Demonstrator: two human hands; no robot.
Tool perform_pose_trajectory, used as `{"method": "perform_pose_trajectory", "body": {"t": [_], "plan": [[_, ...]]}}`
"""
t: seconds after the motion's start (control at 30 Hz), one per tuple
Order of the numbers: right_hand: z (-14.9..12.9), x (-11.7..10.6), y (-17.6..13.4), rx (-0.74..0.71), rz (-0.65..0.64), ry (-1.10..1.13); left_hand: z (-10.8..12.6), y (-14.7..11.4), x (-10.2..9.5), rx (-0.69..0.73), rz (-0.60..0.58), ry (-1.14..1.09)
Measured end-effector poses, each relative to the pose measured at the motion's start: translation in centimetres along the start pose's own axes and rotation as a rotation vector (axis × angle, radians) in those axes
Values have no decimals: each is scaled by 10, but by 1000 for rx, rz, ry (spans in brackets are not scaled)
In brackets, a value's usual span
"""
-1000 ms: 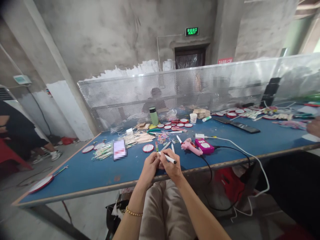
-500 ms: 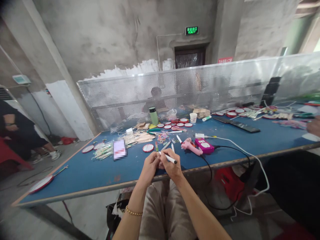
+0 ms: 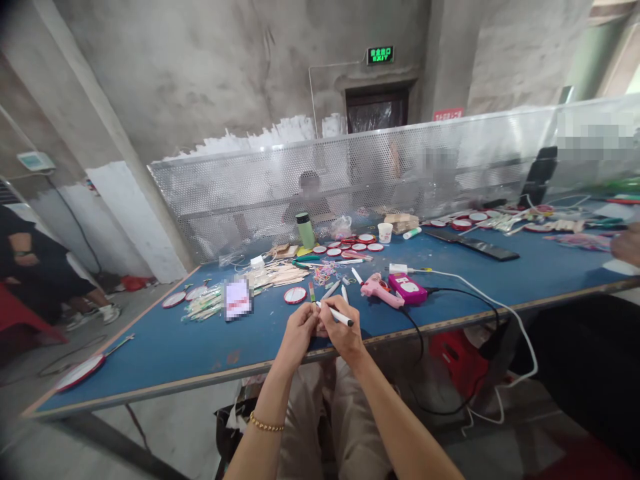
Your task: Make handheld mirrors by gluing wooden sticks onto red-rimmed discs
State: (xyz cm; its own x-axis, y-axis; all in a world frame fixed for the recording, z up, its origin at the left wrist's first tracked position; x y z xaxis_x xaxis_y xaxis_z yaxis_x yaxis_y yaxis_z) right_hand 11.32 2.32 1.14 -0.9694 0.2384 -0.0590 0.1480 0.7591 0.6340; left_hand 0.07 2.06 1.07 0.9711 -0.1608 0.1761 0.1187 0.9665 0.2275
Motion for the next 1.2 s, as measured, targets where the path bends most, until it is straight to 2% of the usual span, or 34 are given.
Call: {"method": "perform_pose_trajectory", "body": {"t": [0.73,1.2], "plan": [[-1,-1,0,-54,-11,-43,0,0,-2,-19,0,-6],[-4,-1,2,-76,-23,-37,-1,-1,0,26,40,27]]}}
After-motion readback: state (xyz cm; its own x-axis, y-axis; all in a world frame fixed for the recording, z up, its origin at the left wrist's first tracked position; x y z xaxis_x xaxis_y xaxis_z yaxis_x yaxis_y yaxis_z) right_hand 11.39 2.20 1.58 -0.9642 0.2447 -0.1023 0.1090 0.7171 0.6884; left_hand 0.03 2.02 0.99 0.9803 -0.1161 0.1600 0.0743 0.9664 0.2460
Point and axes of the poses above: each hand's wrist, its own y-axis towards the middle knuckle, its own x-axis out of the palm, z = x × y, the point moved 2 cm from there along y, towards the middle knuckle, and after that the axes turned 4 degrees about -y, right-handed, at the moved point
